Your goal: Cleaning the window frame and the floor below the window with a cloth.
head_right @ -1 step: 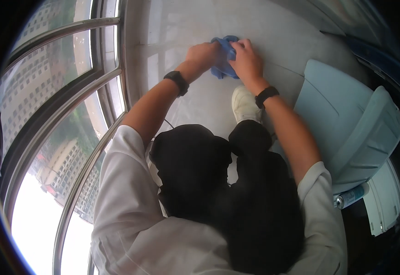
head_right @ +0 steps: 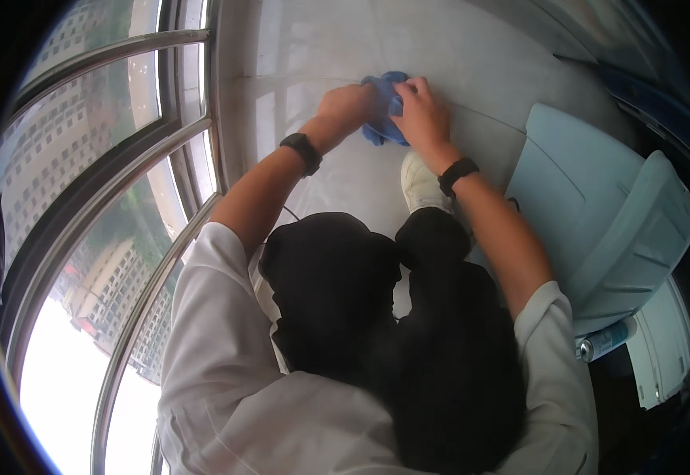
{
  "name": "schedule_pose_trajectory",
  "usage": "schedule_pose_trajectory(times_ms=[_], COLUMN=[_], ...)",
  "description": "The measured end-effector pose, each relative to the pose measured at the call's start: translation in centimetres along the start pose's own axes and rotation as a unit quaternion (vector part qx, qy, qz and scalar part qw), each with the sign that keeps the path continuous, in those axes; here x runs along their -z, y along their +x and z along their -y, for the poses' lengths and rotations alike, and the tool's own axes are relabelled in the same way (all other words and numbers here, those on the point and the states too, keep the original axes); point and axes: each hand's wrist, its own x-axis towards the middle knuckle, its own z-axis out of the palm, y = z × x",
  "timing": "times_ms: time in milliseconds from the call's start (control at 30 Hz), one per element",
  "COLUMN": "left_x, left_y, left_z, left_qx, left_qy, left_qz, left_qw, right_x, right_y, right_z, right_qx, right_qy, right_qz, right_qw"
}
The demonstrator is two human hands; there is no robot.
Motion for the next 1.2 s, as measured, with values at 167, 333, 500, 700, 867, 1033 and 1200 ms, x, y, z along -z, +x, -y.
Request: schedule_pose_trajectory(times_ms=[167, 333, 500, 700, 867, 1033, 1200], left_x=[-4.8, -4.1, -3.1, 2.2, 5.0, 2.0, -4.0], left_y=[-7.6, -7.3, -5.4, 0.7, 3.1, -0.6, -8.0], left_z=[2.2, 2.5, 2.7, 1.4, 0.1, 1.1, 2.8], left_qx=[0.003, 0.007, -0.018, 0.025, 0.013, 0.038, 0.066], left_qy=[-0.018, 0.008, 0.064, 0.047, 0.071, 0.030, -0.007], left_qz=[-0.025, 0.018, 0.034, -0.130, -0.140, -0.059, -0.009], left_qw=[1.000, 1.000, 0.997, 0.990, 0.988, 0.997, 0.998], right_x=[-2.6, -2.7, -2.5, 0.2, 1.5, 0.0, -3.3], right_y=[-4.6, -4.1, -2.8, 4.4, 7.5, 2.7, -3.5], right_z=[2.8, 2.7, 2.4, 0.7, 0.0, 1.6, 3.7], right_qx=[0.085, 0.113, 0.099, 0.076, 0.064, 0.041, 0.110], right_qy=[-0.011, 0.011, 0.026, 0.018, -0.004, 0.000, -0.011], right_qz=[0.071, 0.078, 0.038, -0.097, -0.117, -0.025, 0.070], right_qw=[0.994, 0.990, 0.994, 0.992, 0.991, 0.999, 0.991])
